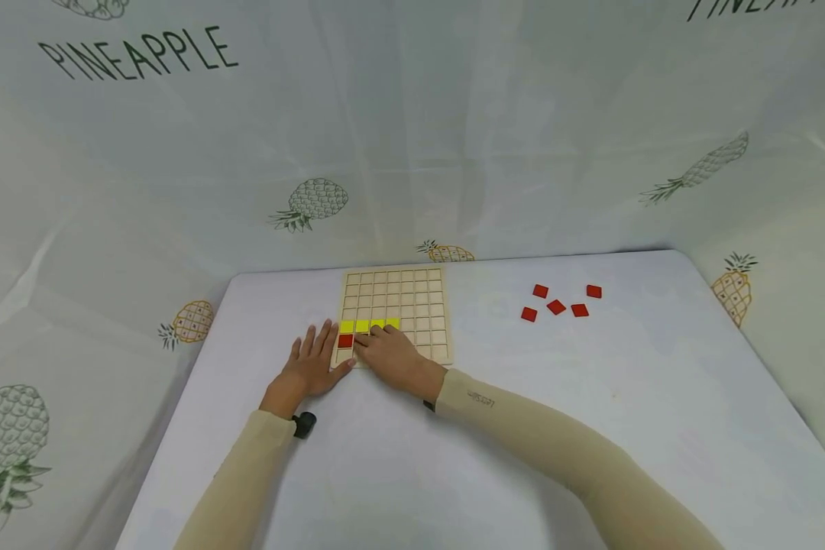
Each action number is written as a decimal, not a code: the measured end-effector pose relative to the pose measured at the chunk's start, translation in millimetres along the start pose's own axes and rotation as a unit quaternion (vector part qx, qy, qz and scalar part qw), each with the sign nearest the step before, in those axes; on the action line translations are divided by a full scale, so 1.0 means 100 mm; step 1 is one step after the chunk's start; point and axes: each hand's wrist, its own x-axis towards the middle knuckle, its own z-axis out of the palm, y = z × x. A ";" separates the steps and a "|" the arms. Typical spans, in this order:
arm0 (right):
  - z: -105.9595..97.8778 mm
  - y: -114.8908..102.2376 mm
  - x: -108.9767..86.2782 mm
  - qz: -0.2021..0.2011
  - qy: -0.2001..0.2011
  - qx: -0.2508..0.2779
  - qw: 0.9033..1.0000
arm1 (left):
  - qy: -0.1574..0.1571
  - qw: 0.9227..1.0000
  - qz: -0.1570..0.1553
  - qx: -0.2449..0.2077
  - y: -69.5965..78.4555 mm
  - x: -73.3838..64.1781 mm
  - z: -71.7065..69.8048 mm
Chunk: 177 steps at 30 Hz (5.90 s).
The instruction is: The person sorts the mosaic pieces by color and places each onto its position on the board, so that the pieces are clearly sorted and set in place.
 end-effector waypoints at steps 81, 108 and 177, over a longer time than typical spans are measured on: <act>0.43 1.82 -1.98 0.202 0.052 0.095 0.973 | 0.001 1.000 0.002 -0.007 -0.07 0.04 0.08; 0.21 1.57 -1.63 0.141 0.119 0.050 0.982 | -0.004 1.000 -0.007 -0.014 -0.02 0.03 0.01; -0.02 0.30 -0.05 0.033 0.064 0.022 0.997 | -0.003 1.000 -0.007 -0.006 -0.01 0.02 -0.01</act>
